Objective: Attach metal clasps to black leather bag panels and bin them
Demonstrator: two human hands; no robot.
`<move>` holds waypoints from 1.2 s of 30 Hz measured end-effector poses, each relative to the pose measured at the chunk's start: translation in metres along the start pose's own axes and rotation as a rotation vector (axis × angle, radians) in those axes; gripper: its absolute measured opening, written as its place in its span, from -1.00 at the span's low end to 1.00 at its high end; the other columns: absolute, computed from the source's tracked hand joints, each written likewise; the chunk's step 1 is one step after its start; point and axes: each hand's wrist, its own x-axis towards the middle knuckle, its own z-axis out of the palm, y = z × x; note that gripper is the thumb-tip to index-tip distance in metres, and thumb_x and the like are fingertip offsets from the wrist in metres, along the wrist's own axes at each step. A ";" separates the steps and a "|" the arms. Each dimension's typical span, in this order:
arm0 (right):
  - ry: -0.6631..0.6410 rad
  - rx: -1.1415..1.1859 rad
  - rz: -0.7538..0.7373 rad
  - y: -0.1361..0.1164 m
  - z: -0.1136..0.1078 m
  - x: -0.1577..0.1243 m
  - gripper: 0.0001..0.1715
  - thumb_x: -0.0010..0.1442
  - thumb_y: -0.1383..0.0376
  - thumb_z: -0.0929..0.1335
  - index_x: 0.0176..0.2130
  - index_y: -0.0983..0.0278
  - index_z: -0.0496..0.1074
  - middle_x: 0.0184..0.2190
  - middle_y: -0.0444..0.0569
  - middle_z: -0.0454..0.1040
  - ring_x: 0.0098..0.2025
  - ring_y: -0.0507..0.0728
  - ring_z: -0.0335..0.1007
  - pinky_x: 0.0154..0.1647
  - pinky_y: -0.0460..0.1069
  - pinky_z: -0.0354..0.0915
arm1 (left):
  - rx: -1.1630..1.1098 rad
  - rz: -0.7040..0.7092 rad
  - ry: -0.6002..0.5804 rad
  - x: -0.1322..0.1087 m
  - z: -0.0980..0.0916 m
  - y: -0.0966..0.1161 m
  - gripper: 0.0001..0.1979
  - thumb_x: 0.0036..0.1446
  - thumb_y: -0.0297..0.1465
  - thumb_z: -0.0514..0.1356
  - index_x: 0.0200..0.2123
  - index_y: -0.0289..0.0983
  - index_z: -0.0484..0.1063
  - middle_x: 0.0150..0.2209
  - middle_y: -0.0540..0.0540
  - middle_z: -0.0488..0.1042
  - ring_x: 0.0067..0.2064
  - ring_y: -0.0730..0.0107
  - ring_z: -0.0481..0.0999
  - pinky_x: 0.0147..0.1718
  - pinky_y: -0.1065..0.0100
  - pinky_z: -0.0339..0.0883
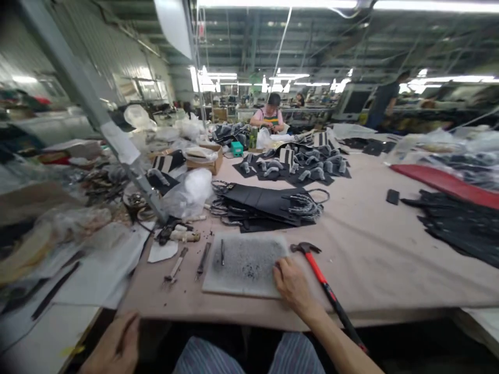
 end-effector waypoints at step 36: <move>0.180 0.157 0.122 0.010 0.026 0.002 -0.89 0.34 0.27 0.28 -0.14 0.17 0.39 -0.20 0.04 0.48 -0.18 0.27 0.40 -0.13 0.17 0.30 | -0.030 0.913 -0.806 0.185 0.329 0.391 -0.76 0.29 -0.54 0.03 -0.04 -0.31 0.40 -0.07 -0.18 0.52 -0.04 0.20 0.53 -0.07 0.27 0.45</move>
